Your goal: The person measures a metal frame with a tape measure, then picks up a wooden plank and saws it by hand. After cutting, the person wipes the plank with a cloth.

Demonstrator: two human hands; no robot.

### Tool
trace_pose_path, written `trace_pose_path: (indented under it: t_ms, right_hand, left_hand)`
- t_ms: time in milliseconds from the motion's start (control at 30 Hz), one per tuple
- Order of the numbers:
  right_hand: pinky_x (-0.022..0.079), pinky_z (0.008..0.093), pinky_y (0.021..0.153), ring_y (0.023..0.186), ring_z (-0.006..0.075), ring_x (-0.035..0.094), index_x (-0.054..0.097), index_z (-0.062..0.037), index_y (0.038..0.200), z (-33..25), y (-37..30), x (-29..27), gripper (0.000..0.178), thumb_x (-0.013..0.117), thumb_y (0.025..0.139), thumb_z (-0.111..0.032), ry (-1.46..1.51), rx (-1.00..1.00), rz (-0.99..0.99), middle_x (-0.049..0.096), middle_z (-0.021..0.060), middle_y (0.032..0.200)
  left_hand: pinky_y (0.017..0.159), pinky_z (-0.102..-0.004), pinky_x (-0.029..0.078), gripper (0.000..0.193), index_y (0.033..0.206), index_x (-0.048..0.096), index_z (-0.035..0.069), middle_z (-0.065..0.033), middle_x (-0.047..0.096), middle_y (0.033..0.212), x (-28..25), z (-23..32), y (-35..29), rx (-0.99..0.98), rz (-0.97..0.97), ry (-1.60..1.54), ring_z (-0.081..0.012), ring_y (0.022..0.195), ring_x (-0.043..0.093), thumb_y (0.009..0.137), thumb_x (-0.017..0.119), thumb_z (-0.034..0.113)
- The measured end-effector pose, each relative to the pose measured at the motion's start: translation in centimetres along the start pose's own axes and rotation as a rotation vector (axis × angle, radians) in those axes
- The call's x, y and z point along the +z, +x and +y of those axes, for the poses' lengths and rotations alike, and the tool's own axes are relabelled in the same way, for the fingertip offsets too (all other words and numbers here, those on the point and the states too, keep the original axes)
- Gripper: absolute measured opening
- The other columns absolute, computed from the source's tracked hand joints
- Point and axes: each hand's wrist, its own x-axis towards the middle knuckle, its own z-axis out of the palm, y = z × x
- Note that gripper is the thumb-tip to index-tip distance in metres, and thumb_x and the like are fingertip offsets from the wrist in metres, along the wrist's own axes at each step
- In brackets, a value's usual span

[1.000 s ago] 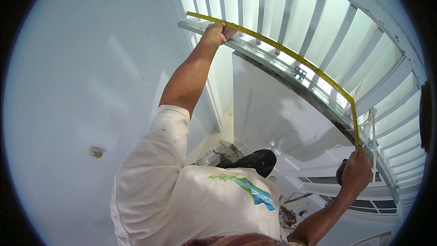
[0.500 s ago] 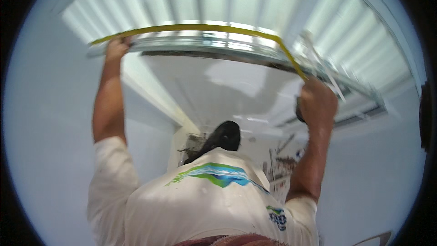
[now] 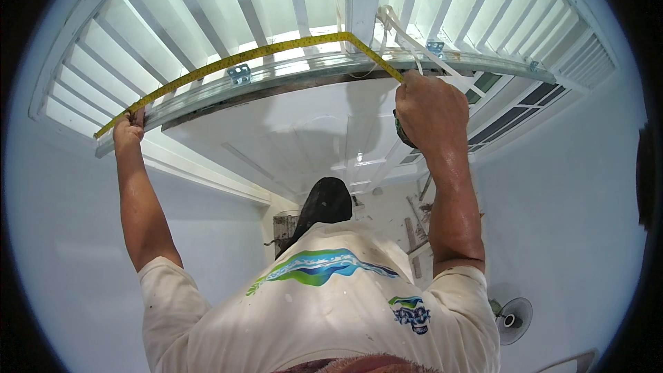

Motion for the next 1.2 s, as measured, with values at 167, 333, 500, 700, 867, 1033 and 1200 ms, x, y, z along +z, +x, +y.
trace_pose_path:
  t_ms: [167, 333, 500, 700, 867, 1033, 1200]
  right_hand:
    - [0.055, 0.0494, 0.075, 0.072, 0.0355, 0.071, 0.072, -0.0030, 0.085, -0.6, 0.1, 0.4, 0.023, 0.059, 0.096, -0.020, 0.094, -0.036, 0.027, 0.070, 0.0172, 0.073]
    - [0.055, 0.0492, 0.072, 0.069, 0.0357, 0.071, 0.071, -0.0023, 0.083, 0.0, -0.1, 1.1, 0.022, 0.060, 0.095, -0.018, 0.078, -0.035, 0.076, 0.068, 0.0172, 0.069]
    - [0.056, 0.0489, 0.069, 0.066, 0.0355, 0.071, 0.071, -0.0011, 0.082, -0.1, 0.0, 0.8, 0.023, 0.062, 0.095, -0.018, 0.107, -0.051, 0.057, 0.068, 0.0180, 0.069]
    - [0.056, 0.0494, 0.069, 0.067, 0.0363, 0.071, 0.071, -0.0019, 0.082, 0.2, 0.0, 1.2, 0.021, 0.062, 0.093, -0.017, 0.112, -0.074, 0.088, 0.070, 0.0181, 0.071]
    - [0.056, 0.0496, 0.070, 0.068, 0.0378, 0.071, 0.071, -0.0028, 0.083, 0.5, 0.1, 1.4, 0.018, 0.061, 0.091, -0.014, 0.058, -0.058, 0.086, 0.070, 0.0187, 0.072]
    - [0.057, 0.0497, 0.069, 0.067, 0.0375, 0.071, 0.072, -0.0019, 0.084, 0.3, 0.0, 0.6, 0.018, 0.061, 0.091, -0.014, 0.130, -0.080, 0.068, 0.069, 0.0197, 0.069]
    - [0.057, 0.0498, 0.071, 0.069, 0.0367, 0.072, 0.072, -0.0014, 0.084, 0.4, 0.2, 0.9, 0.019, 0.060, 0.091, -0.014, 0.084, -0.059, 0.053, 0.070, 0.0197, 0.070]
  left_hand:
    - [0.080, -0.0499, 0.071, 0.027, 0.107, 0.058, -0.011, -0.0217, 0.070, 0.104, -1.2, 4.6, 1.8, -0.019, 0.005, 0.031, -0.0389, 0.092, 0.076, 0.109, 0.039, 0.007]
    - [0.081, -0.0490, 0.071, 0.026, 0.109, 0.058, -0.012, -0.0238, 0.069, 0.105, 0.2, 1.3, 0.4, 0.002, 0.019, 0.057, -0.0384, 0.092, 0.076, 0.108, 0.039, 0.006]
    - [0.083, -0.0503, 0.070, 0.026, 0.114, 0.056, -0.013, -0.0247, 0.069, 0.107, -0.2, 2.9, 0.1, 0.018, 0.019, 0.051, -0.0395, 0.094, 0.075, 0.108, 0.039, 0.005]
    - [0.087, -0.0508, 0.069, 0.027, 0.117, 0.055, -0.014, -0.0253, 0.068, 0.111, -1.0, 4.1, 1.2, 0.019, 0.008, 0.018, -0.0407, 0.100, 0.074, 0.109, 0.039, 0.006]
    - [0.085, -0.0500, 0.070, 0.030, 0.118, 0.055, -0.013, -0.0251, 0.068, 0.112, 0.1, 0.1, 1.2, -0.004, 0.012, 0.063, -0.0401, 0.099, 0.075, 0.109, 0.038, 0.009]
    - [0.083, -0.0494, 0.070, 0.026, 0.117, 0.056, -0.011, -0.0241, 0.069, 0.111, -1.2, 5.3, 2.3, 0.014, -0.012, 0.049, -0.0390, 0.095, 0.076, 0.108, 0.041, 0.009]
    - [0.084, -0.0505, 0.070, 0.026, 0.117, 0.056, -0.011, -0.0234, 0.070, 0.108, -0.3, 1.8, 1.5, -0.011, 0.021, 0.020, -0.0385, 0.095, 0.076, 0.109, 0.039, 0.008]
